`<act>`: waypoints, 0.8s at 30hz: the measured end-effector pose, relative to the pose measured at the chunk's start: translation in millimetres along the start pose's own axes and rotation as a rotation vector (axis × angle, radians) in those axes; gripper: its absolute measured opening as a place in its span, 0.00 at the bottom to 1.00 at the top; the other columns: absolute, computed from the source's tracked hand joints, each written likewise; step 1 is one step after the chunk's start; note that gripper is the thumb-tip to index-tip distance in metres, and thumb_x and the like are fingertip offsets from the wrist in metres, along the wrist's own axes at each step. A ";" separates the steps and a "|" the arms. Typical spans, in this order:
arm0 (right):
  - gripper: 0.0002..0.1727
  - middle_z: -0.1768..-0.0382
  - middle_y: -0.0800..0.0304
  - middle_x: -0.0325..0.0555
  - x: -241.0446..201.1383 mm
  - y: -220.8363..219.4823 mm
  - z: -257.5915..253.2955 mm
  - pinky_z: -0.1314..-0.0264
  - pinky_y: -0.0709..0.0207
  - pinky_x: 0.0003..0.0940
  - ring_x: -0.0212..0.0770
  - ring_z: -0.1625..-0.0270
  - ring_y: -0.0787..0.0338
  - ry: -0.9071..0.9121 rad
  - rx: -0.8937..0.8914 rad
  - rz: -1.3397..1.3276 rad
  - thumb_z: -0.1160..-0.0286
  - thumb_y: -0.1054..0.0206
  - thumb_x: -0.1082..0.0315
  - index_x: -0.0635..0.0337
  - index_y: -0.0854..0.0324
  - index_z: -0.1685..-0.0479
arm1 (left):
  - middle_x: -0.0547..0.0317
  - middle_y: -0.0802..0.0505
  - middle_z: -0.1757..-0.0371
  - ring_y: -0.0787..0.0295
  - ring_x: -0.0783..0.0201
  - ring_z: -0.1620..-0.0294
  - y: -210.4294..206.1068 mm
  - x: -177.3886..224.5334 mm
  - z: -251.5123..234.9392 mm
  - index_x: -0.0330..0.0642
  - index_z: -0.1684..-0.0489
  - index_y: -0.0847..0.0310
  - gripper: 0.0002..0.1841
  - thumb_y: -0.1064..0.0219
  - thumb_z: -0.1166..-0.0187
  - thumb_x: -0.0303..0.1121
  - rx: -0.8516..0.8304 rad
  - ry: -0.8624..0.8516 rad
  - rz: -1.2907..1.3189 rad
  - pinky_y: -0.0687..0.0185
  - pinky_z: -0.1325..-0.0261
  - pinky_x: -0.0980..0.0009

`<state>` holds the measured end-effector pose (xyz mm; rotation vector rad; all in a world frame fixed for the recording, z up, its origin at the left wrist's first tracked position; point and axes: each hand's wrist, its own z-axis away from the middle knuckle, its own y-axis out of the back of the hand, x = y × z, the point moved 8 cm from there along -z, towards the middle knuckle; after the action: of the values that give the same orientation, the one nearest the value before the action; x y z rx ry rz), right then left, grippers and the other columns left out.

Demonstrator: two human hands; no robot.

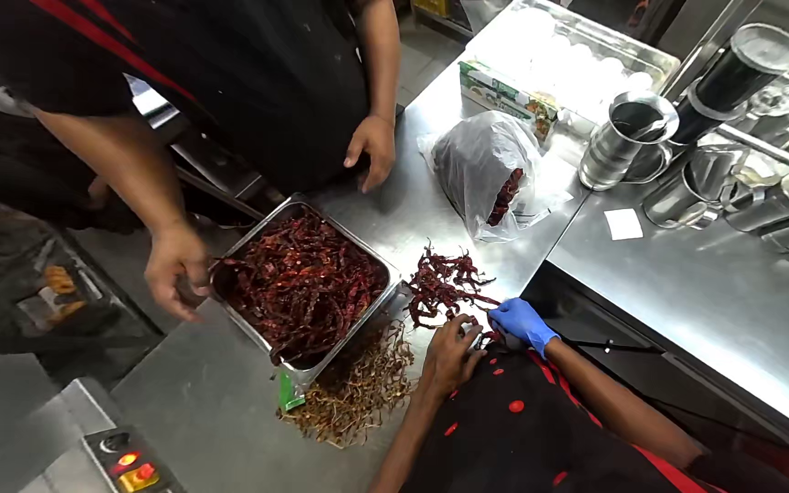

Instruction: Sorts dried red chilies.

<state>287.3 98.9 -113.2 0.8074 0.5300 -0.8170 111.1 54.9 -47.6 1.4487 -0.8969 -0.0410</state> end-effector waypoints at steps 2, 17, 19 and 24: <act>0.26 0.79 0.13 0.41 -11.6 0.9 -10.0 0.65 0.24 0.54 0.44 0.71 0.14 -0.003 -0.018 0.011 0.19 0.39 0.46 0.51 0.14 0.83 | 0.54 0.13 0.31 0.15 0.54 0.35 -11.6 11.7 -3.2 0.56 0.40 0.10 0.20 0.30 0.23 0.56 -0.006 -0.133 -0.049 0.18 0.35 0.52; 0.13 0.60 0.07 0.47 -26.8 32.5 -10.2 0.58 0.16 0.30 0.36 0.63 0.10 0.146 -0.130 -0.660 0.13 0.38 0.63 0.64 0.13 0.48 | 0.54 0.06 0.49 0.11 0.49 0.48 11.6 -37.6 -32.7 0.53 0.43 0.07 0.13 0.35 0.19 0.33 0.303 0.149 -0.168 0.18 0.44 0.46; 0.14 0.57 0.06 0.47 -25.4 30.3 -7.3 0.54 0.15 0.33 0.38 0.60 0.09 0.163 -0.099 -0.660 0.12 0.38 0.61 0.62 0.12 0.46 | 0.55 0.06 0.47 0.10 0.52 0.48 22.0 -49.8 -27.7 0.51 0.38 0.08 0.15 0.33 0.18 0.36 0.396 0.207 -0.059 0.16 0.42 0.47; 0.17 0.40 0.07 0.36 -46.4 25.1 -11.6 0.33 0.15 0.38 0.34 0.38 0.10 0.356 -0.024 -0.397 0.17 0.34 0.55 0.47 0.11 0.37 | 0.67 0.03 0.51 0.10 0.61 0.45 45.7 -66.5 -28.5 0.55 0.48 0.04 0.12 0.33 0.23 0.38 0.594 0.317 0.064 0.16 0.36 0.55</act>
<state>279.0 138.7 -77.7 0.8426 1.0379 -1.0322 58.9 122.0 -37.8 1.9034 -0.7188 0.5288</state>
